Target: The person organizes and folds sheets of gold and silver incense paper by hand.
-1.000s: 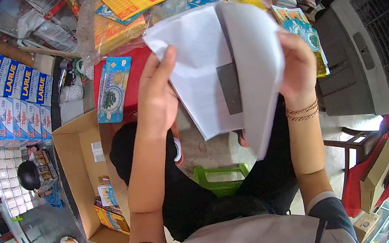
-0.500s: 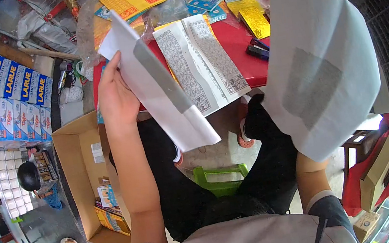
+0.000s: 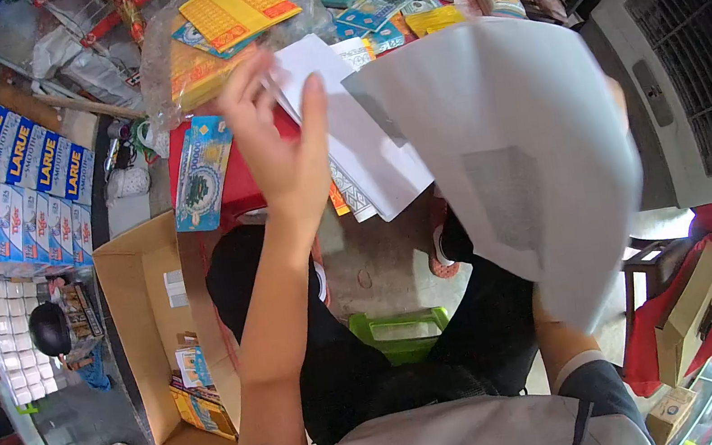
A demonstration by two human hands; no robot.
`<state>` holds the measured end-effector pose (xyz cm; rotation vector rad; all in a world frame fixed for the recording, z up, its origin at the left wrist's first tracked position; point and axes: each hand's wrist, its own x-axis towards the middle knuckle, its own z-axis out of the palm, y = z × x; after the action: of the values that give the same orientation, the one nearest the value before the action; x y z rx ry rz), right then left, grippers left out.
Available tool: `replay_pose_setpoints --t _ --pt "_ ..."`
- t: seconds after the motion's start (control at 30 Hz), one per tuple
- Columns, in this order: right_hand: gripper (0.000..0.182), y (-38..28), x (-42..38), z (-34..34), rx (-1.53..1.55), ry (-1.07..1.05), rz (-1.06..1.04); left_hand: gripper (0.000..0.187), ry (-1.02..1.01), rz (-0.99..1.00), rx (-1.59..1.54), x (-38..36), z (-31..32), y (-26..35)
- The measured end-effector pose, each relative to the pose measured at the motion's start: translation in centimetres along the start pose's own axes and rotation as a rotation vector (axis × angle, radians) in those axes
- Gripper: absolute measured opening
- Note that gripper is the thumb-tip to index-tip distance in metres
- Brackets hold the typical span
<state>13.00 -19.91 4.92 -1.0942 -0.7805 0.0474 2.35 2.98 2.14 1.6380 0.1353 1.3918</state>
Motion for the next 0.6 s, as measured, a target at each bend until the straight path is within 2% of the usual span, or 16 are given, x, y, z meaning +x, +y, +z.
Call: replay_pose_setpoints --t 0.03,0.07,0.1,0.17,0.23,0.27,0.3,0.37,0.43,0.47,0.5,0.53,0.6 --pt "0.027 -0.3 0.4 0.4 -0.009 0.008 -0.005 0.052 -0.005 0.003 -0.003 -0.7 -0.3 0.7" --pt "0.030 -2.6 2.1 2.4 0.546 -0.124 0.392 0.047 -0.055 -0.076 -0.233 -1.6 -0.7 2.2" --pt "0.031 -3.4 1.8 4.0 0.533 -0.117 0.438 0.045 -0.105 -0.159 -0.460 -2.3 -1.0 3.4" --pt "0.030 -4.2 0.5 6.1 0.348 -0.030 0.475 0.056 -0.414 -0.290 -0.810 -3.5 -0.2 5.1" --pt "0.027 -5.4 -0.4 7.5 0.206 -0.169 0.511 0.068 -0.480 -0.416 -0.889 -4.5 0.5 7.0" --pt "0.024 -6.3 -0.6 7.8 -0.006 -0.223 0.528 0.068 -0.480 -0.418 -0.890 -4.3 0.4 7.5" --pt "0.023 -5.8 -0.8 8.1 0.084 -0.286 0.472 0.070 -0.499 -0.514 -0.799 -3.8 0.0 7.9" --pt "0.024 -5.4 -0.8 8.7 0.144 -0.277 0.525 0.072 -0.540 -0.757 -0.671 -2.6 -1.2 8.7" --pt "0.027 -5.4 -0.5 9.0 0.069 -0.285 0.541 0.061 -0.528 -0.759 -0.546 -1.9 -1.4 8.6" --pt "0.029 -5.4 -0.3 9.1 -0.008 -0.294 0.556 0.061 -0.524 -0.760 -0.547 -1.9 -1.4 8.3" --pt "0.029 -5.1 -0.2 9.1 -0.010 -0.296 0.558 0.054 -0.481 -0.838 -0.587 -2.0 -1.4 7.7" --pt "0.029 -4.8 -0.3 9.0 -0.031 -0.293 0.490 0.046 -0.437 -0.917 -0.627 -2.0 -1.5 7.2" --pt "0.027 -5.0 -0.2 9.0 -0.113 -0.231 0.389 0.043 -0.379 -0.954 -0.710 -1.9 -1.6 6.4"
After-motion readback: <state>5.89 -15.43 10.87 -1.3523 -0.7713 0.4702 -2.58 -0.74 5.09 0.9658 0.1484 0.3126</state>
